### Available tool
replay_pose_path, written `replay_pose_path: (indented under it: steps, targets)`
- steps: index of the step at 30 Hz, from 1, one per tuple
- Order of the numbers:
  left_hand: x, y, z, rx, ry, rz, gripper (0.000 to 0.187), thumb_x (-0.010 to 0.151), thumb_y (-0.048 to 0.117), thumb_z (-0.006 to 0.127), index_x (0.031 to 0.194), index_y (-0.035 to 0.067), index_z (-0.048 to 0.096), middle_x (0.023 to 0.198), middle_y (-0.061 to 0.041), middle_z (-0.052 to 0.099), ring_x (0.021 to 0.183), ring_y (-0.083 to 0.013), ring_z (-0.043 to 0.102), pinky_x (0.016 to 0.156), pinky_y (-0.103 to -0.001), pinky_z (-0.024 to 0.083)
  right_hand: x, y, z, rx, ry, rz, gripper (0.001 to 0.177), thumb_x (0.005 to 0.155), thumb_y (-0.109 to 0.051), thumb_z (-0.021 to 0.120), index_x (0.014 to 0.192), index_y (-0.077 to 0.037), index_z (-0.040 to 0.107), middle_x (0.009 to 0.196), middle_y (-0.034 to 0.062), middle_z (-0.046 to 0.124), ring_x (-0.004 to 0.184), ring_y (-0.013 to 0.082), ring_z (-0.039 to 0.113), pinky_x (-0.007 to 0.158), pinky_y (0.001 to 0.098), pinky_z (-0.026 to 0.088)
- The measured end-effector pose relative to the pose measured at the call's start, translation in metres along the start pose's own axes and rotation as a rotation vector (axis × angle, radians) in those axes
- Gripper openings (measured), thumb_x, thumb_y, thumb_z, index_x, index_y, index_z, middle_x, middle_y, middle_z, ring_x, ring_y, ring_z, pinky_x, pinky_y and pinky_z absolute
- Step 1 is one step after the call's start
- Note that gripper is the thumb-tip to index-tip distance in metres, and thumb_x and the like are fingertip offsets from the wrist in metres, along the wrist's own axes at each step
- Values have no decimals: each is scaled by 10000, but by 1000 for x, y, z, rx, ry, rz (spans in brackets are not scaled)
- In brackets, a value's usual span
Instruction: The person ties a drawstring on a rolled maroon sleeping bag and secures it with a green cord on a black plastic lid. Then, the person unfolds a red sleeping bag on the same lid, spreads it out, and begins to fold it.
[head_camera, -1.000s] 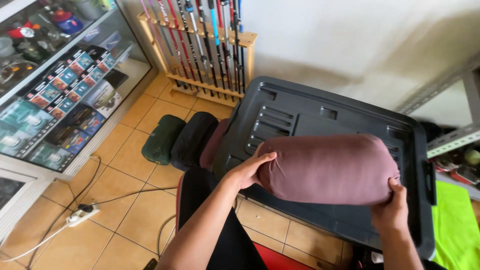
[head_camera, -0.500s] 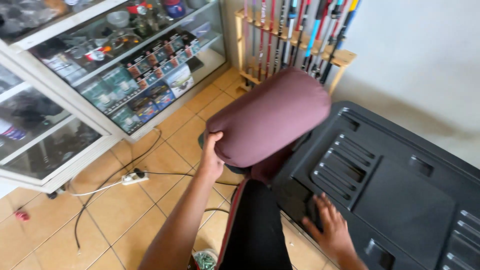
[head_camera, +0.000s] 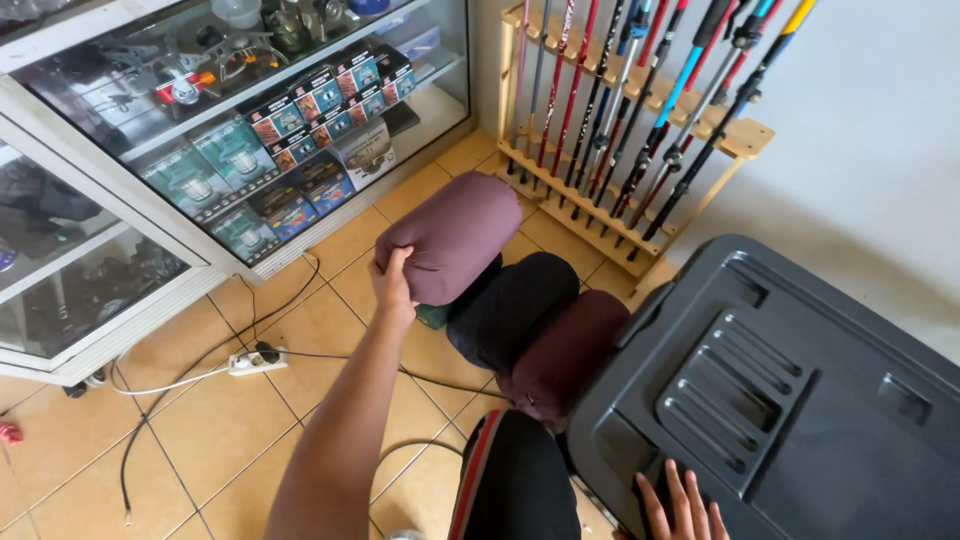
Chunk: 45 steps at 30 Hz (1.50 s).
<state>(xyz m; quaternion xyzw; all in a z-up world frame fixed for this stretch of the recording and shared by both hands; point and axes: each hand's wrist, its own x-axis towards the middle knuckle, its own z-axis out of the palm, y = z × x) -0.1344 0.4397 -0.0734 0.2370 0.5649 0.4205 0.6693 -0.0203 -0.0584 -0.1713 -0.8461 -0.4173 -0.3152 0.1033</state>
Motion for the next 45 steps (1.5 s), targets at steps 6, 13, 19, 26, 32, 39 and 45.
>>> replay_pose_path:
  steps: [6,13,19,26,32,39,45]
  targets:
    - [69,-41,-6,258,-119,-75,940,639,402,703,1523,280,408,1496,-32,487,1313,-304,543,891,-558,554,-54,16,72,-9,47,100,312,984,-303,511,1200,-445,686,1437,-16,694,1326,226,644,1141,565,440]
    - [85,-92,3,1054,-158,-161,678,1070,343,427,1624,484,63,1665,-197,-151,1216,-432,577,997,-541,561,-4,-11,-1,-68,-133,124,498,944,-522,314,1305,-448,649,1507,-26,675,1403,196,638,1153,453,457]
    - [81,-98,-8,1494,-297,92,654,1032,247,418,1641,346,200,1695,-248,-57,1154,-439,660,944,-476,546,4,-3,-9,-54,-152,40,783,797,-829,236,1310,-413,657,1471,-10,679,1385,220,648,1060,449,507]
    - [-26,-121,77,1402,-712,827,324,953,178,537,1230,179,704,1165,-91,687,1021,-300,685,838,-447,556,3,23,-18,210,-290,59,628,803,-667,580,1358,-375,612,1555,-57,538,1454,161,494,1133,422,418]
    - [-235,-181,126,1284,-1270,986,282,921,180,556,1143,226,723,1048,-4,762,975,-238,718,817,-389,535,9,88,-79,771,-491,493,381,945,-362,654,1260,-150,684,1301,-12,639,1187,179,679,990,336,518]
    - [-409,-294,82,1281,-1798,1167,252,911,221,667,1158,212,717,1042,-70,694,1056,-312,681,908,-429,571,-73,252,-206,331,-325,440,164,883,-292,722,1007,-188,697,793,-13,725,797,253,769,724,433,603]
    - [-473,-392,54,1209,-1830,1310,496,895,406,662,1362,250,599,1483,-113,495,1367,-347,472,1046,-531,421,-176,350,-327,112,-559,1001,359,904,-363,636,1254,-291,662,994,-125,768,888,196,752,715,425,591]
